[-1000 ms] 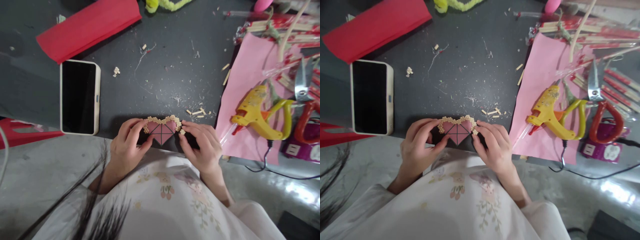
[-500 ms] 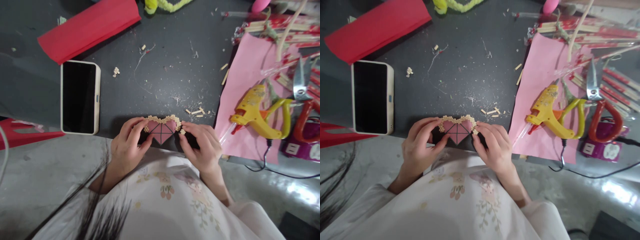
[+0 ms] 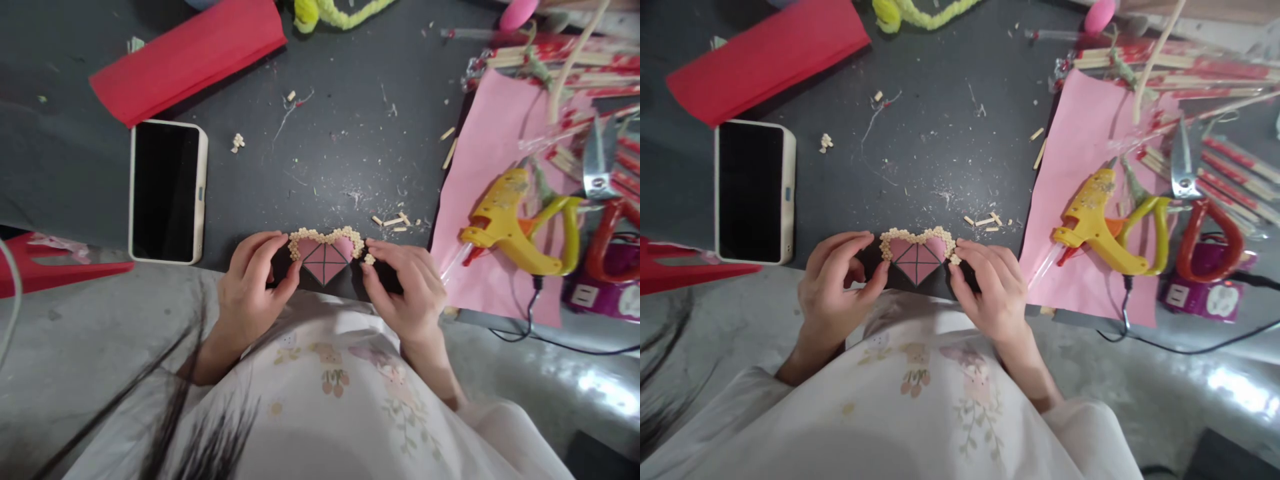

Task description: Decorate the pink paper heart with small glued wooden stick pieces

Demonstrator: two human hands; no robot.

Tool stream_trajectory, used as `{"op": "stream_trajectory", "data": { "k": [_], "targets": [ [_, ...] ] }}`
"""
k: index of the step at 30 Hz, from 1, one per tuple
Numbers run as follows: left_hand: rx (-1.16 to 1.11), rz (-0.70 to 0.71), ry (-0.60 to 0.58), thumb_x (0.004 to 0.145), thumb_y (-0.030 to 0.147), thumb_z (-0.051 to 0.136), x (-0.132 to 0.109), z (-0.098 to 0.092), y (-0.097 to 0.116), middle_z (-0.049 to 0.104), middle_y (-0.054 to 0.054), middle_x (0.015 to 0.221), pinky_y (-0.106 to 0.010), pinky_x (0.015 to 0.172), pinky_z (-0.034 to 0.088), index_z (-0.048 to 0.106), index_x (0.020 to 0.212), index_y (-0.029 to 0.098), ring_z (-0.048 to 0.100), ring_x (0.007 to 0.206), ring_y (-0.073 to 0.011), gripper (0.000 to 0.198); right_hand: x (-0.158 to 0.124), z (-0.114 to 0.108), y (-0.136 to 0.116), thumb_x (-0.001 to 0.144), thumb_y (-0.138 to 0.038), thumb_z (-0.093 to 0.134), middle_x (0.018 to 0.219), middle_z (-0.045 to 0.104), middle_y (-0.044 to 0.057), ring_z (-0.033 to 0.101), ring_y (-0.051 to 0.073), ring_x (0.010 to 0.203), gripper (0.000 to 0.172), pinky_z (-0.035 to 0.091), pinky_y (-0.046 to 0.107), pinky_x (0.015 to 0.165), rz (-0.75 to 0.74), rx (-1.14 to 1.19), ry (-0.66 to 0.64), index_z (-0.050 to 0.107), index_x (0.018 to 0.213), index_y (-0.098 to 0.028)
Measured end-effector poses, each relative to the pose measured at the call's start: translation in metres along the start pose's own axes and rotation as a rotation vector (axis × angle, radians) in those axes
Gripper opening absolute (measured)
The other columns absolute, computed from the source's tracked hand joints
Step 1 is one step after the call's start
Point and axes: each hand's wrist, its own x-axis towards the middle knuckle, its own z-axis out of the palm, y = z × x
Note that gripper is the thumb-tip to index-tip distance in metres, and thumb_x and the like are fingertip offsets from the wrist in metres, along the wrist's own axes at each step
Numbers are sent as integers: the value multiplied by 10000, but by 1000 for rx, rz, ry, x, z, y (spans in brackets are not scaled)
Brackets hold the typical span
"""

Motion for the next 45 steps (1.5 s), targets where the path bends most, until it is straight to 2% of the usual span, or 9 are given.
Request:
{"op": "stream_trajectory", "data": {
  "k": [7,14,19,23,28,33,39,45],
  "targets": [
    [30,-21,15,843,219,668,-4,-2,1,685,-55,1108,-221,599,533,603,1156,206,588,593,-59,320,-1,1,0,800,-94,695,980,776,72,722,212,867,311,585,367,783,-21,-14,45,622,1078,-213],
    [50,18,8,866,262,647,-11,-1,-3,696,-68,1081,-238,634,552,598,1188,207,680,740,-118,331,-2,1,0,781,-97,694,806,744,34,686,194,704,295,554,342,673,-117,-33,140,625,1042,-214],
    [49,41,15,871,238,641,-14,-1,-4,706,-63,1068,-245,737,575,594,1193,209,701,829,-136,327,0,0,-2,781,-92,684,729,708,13,644,170,626,285,530,325,632,-186,-29,129,611,1033,-204],
    [52,62,21,883,225,625,-17,-1,-4,719,-58,1060,-267,807,579,594,1188,214,703,835,-140,307,-1,-1,-1,785,-104,685,764,721,20,663,178,676,280,532,326,647,-177,-45,117,614,1033,-212],
    [53,60,26,898,233,603,-20,3,-5,728,-55,1073,-275,826,573,584,1195,211,697,822,-137,299,-5,-1,0,812,-131,656,887,757,49,700,200,803,270,568,351,748,-140,-53,68,616,1065,-213],
    [41,53,51,901,244,596,-21,5,-6,732,-43,1064,-271,786,559,577,1189,212,666,725,-114,290,-8,2,1,813,-126,655,956,769,70,719,213,843,281,585,358,773,-139,-44,60,605,1075,-213],
    [-1,29,51,900,249,593,-22,5,-4,724,-34,1066,-256,717,526,573,1187,211,555,573,-81,290,-8,3,2,797,-110,675,946,771,83,715,210,834,283,589,349,766,-154,-51,72,604,1058,-192],
    [-39,17,39,892,223,602,-23,5,0,710,-14,944,-231,675,493,590,1177,185,522,560,-73,288,-9,4,3,808,-118,664,944,770,77,710,208,836,268,582,344,767,-163,-52,54,600,1058,-193]
  ]
}}
